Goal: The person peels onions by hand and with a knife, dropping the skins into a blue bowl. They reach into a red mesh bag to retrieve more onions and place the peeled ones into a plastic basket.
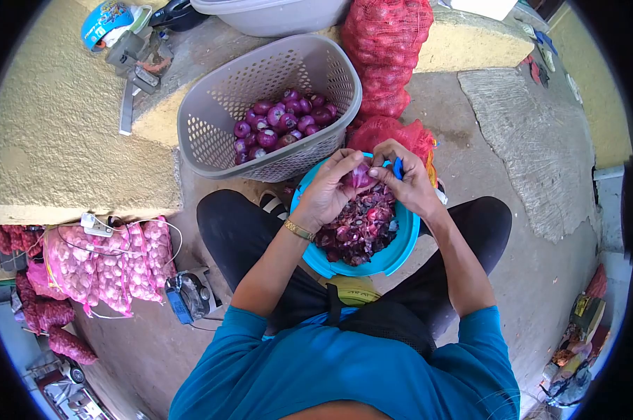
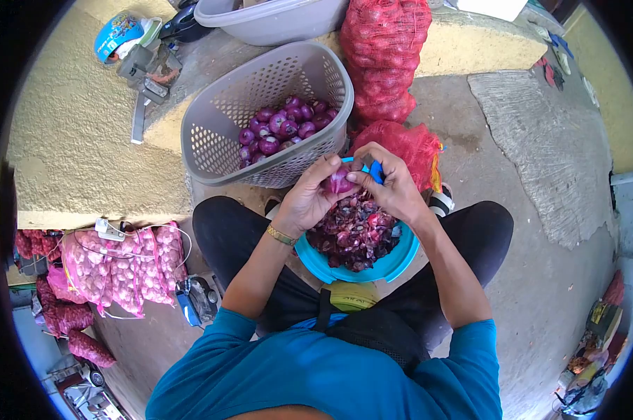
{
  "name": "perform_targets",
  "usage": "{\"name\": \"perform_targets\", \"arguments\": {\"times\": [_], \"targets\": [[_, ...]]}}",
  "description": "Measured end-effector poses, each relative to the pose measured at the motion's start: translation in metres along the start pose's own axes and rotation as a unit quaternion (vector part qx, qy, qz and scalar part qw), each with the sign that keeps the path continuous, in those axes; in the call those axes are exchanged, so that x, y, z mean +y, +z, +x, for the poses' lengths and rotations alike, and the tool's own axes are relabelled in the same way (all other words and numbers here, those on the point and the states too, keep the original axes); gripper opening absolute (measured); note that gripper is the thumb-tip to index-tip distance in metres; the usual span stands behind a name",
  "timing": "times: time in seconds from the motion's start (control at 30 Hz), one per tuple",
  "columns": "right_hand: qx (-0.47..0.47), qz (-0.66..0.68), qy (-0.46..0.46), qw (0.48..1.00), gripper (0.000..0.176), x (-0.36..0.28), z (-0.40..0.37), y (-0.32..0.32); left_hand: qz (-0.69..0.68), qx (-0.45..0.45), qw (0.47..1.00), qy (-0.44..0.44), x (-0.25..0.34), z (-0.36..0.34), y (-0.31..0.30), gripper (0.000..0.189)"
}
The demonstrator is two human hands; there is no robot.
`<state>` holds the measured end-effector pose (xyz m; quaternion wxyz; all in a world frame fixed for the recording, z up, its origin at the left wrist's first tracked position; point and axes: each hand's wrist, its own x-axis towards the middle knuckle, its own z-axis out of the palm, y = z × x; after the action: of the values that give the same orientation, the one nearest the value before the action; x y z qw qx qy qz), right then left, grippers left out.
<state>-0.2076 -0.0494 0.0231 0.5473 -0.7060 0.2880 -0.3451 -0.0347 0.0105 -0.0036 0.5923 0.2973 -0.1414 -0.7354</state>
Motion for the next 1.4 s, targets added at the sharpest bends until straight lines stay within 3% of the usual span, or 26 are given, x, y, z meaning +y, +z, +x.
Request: {"name": "perform_targets", "arguments": {"times": [0.17,0.23,0.3,0.4,0.47,0.57,0.63,0.73,0.8,0.93,1.03,1.1,1.23,1.3,1.4], "targets": [[-0.019,0.014,0.059,0.998,0.014,0.004,0.000,0.004,0.000,0.049,0.999,0.004,-0.005,0.003,-0.010,0.013],[0.004,-0.055,0.026,0.998,0.013,0.011,0.001,0.008,0.013,0.073,0.997,0.020,-0.011,0.009,-0.021,0.012],[0.012,-0.063,0.022,0.998,0.013,0.016,0.001,0.014,-0.014,0.103,0.992,0.075,-0.020,0.016,-0.029,0.011],[0.001,-0.050,-0.004,0.999,0.010,0.018,-0.004,0.020,-0.024,0.160,0.983,0.090,-0.021,0.025,-0.038,0.010],[-0.063,-0.054,0.007,0.997,0.009,0.012,-0.014,0.020,-0.030,0.138,0.986,0.090,-0.009,0.027,-0.040,0.010],[-0.061,-0.013,0.047,0.997,0.013,0.009,-0.021,0.016,-0.042,0.097,0.990,0.090,0.003,0.019,-0.027,0.013],[-0.065,-0.006,0.063,0.996,0.014,0.011,-0.026,0.007,-0.142,0.091,0.982,0.088,0.004,0.016,-0.025,0.015],[-0.099,-0.066,0.042,0.992,0.016,0.010,-0.030,0.000,-0.200,0.074,0.971,0.105,0.017,0.011,-0.023,0.012],[-0.055,-0.084,0.094,0.991,0.019,0.016,-0.032,-0.004,-0.214,0.056,0.971,0.093,0.022,0.010,-0.020,0.010],[-0.050,-0.178,0.102,0.977,0.024,0.008,-0.026,-0.004,-0.191,0.028,0.976,0.098,0.015,0.011,-0.020,0.010],[-0.069,-0.206,0.172,0.961,0.030,-0.009,-0.017,0.002,-0.201,0.048,0.973,0.102,0.010,0.015,-0.021,0.010],[0.032,-0.177,0.090,0.980,0.036,-0.004,-0.012,0.006,-0.188,0.102,0.974,0.073,0.009,0.015,-0.019,0.017],[0.007,-0.142,0.025,0.990,0.038,-0.007,0.004,0.006,-0.105,0.065,0.992,0.006,0.009,0.011,-0.017,0.029],[0.001,-0.119,-0.102,0.988,0.034,-0.006,0.011,0.009,-0.073,0.072,0.995,-0.015,0.005,0.011,-0.018,0.038],[-0.009,-0.126,-0.106,0.986,0.033,-0.006,0.011,0.011,-0.102,0.043,0.994,-0.009,0.004,0.008,-0.014,0.038]]}}
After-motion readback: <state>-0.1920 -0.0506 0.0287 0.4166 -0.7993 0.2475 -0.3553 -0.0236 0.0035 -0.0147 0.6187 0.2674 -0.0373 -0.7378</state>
